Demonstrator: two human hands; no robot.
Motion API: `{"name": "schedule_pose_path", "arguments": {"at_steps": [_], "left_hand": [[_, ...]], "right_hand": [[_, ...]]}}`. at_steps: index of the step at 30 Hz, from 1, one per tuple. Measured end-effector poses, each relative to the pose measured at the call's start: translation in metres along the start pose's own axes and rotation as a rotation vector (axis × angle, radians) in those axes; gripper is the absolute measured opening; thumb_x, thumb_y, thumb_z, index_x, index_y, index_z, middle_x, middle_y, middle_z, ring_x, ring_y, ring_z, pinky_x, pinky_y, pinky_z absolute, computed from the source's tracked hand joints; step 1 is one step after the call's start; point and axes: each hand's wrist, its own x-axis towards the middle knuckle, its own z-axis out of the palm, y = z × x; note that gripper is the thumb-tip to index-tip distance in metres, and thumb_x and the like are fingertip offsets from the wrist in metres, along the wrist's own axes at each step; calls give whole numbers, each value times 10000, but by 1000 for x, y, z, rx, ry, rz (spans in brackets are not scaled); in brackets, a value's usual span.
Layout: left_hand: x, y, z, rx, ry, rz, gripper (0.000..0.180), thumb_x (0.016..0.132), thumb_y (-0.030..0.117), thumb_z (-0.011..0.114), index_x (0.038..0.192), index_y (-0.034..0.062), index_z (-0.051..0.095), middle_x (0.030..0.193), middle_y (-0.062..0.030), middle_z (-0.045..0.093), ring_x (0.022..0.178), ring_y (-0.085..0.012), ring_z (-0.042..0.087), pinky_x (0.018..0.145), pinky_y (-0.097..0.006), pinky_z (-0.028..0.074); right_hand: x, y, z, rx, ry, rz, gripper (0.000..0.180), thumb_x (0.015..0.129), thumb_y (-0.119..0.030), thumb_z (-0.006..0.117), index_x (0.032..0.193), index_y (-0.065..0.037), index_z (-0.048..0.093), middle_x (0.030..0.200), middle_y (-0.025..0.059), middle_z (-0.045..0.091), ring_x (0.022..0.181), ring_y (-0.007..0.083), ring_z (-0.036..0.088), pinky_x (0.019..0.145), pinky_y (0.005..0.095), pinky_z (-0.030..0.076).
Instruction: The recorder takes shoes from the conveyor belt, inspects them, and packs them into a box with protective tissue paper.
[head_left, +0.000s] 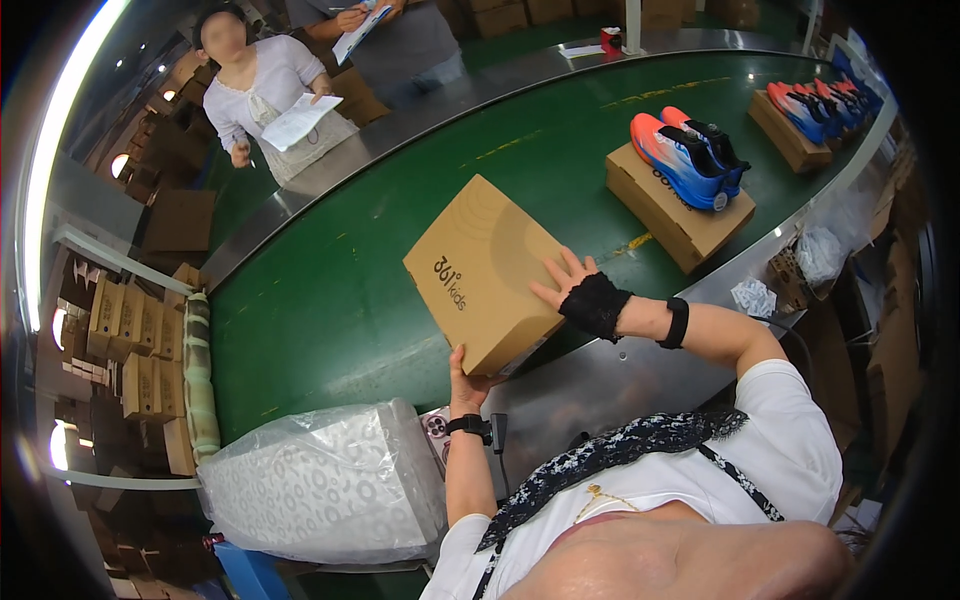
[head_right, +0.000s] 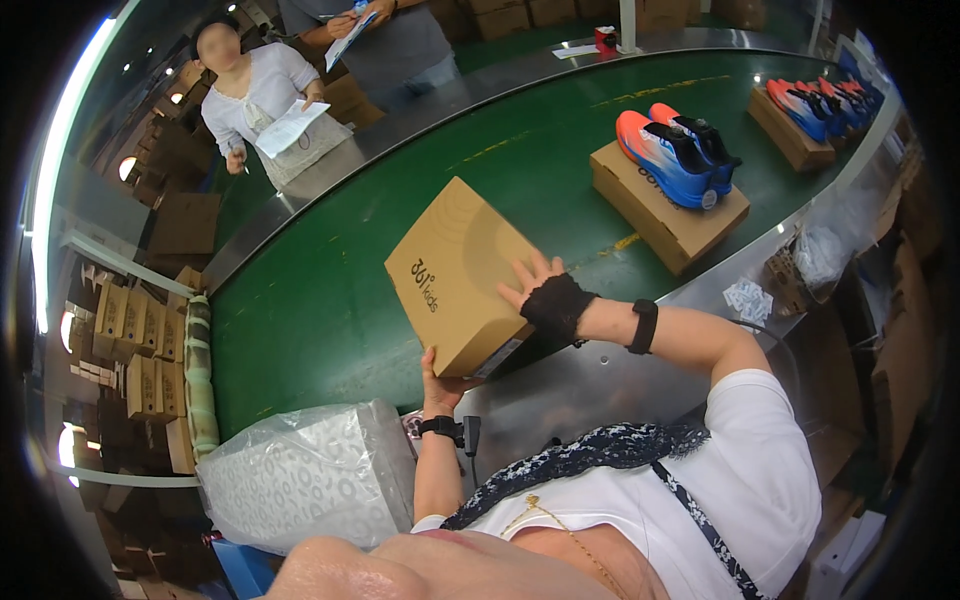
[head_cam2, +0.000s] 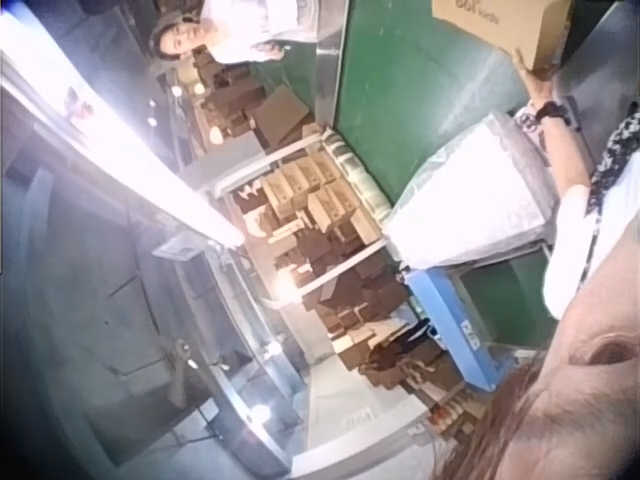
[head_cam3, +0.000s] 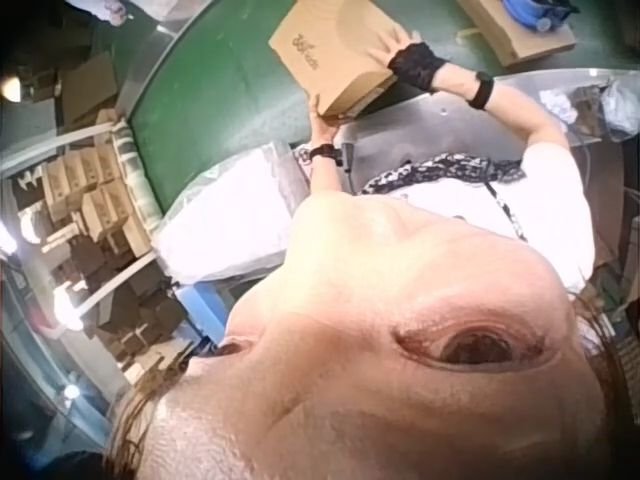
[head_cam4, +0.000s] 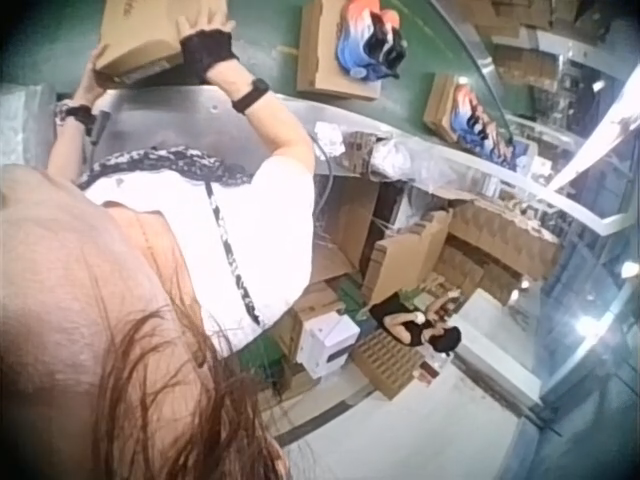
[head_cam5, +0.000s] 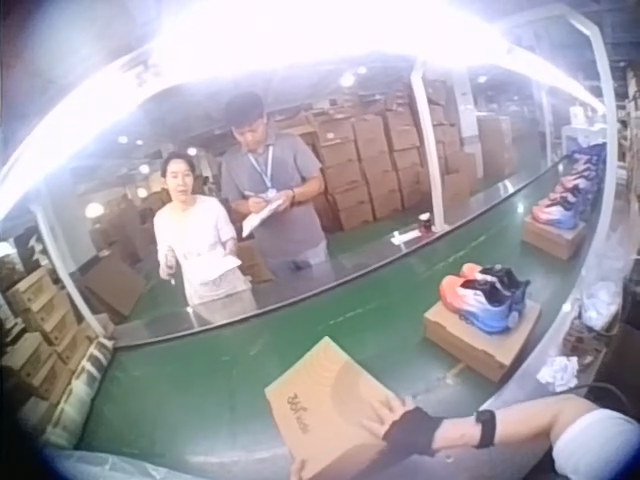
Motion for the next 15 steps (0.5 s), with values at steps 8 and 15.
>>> {"name": "schedule_pose_path", "arguments": {"at_steps": [8, 15], "left_hand": [[-50, -1, 24, -276, -1, 222, 580, 735, 452, 504, 1197, 109, 430, 1128, -88, 504, 1040, -259, 486, 836, -447, 419], [-194, 41, -22, -272, 101, 883, 588, 739, 406, 520, 1217, 77, 429, 1199, -111, 483, 1116, -266, 444, 961, -452, 321]], "right_hand": [[4, 15, -40, 54, 340, -78, 431, 660, -127, 564, 1089, -154, 525, 1134, 112, 496, 1076, 303, 443, 758, 458, 369], [-50, 134, 26, 444, 526, 318, 392, 682, -200, 622, 1033, -57, 523, 1029, 149, 526, 983, 321, 486, 859, 405, 376]]}}
